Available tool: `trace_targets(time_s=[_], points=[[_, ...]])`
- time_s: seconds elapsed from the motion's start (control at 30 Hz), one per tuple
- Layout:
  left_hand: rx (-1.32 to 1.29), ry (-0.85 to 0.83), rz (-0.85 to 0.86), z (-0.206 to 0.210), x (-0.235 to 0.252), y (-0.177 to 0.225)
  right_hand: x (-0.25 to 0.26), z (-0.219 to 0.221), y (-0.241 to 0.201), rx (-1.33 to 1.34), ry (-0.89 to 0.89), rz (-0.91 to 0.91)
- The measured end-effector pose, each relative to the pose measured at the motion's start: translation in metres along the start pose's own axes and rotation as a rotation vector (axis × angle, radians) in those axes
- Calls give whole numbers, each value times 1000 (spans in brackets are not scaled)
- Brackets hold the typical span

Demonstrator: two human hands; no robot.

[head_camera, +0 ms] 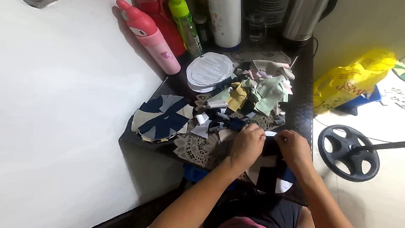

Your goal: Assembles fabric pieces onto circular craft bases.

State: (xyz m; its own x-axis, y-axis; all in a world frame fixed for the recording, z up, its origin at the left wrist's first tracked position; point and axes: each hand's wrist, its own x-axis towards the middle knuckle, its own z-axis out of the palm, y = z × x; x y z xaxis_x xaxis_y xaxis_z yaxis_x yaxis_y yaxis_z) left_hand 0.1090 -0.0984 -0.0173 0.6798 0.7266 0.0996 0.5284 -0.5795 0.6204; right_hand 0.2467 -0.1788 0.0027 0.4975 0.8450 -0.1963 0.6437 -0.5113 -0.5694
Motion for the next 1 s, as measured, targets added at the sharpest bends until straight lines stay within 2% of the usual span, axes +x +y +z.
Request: trace_targets(time_s=[0.23, 0.73, 0.87, 1.0], points=[[54, 27, -5, 7, 11, -5, 8, 4, 3, -90, 56, -43], [90, 113, 18, 15, 13, -13, 17, 8, -6, -159, 28, -27], [84, 72, -8, 13, 14, -12, 15, 13, 6, -86, 151, -106], [85, 105, 2, 15, 14, -14, 2, 21, 23, -56, 331, -251]])
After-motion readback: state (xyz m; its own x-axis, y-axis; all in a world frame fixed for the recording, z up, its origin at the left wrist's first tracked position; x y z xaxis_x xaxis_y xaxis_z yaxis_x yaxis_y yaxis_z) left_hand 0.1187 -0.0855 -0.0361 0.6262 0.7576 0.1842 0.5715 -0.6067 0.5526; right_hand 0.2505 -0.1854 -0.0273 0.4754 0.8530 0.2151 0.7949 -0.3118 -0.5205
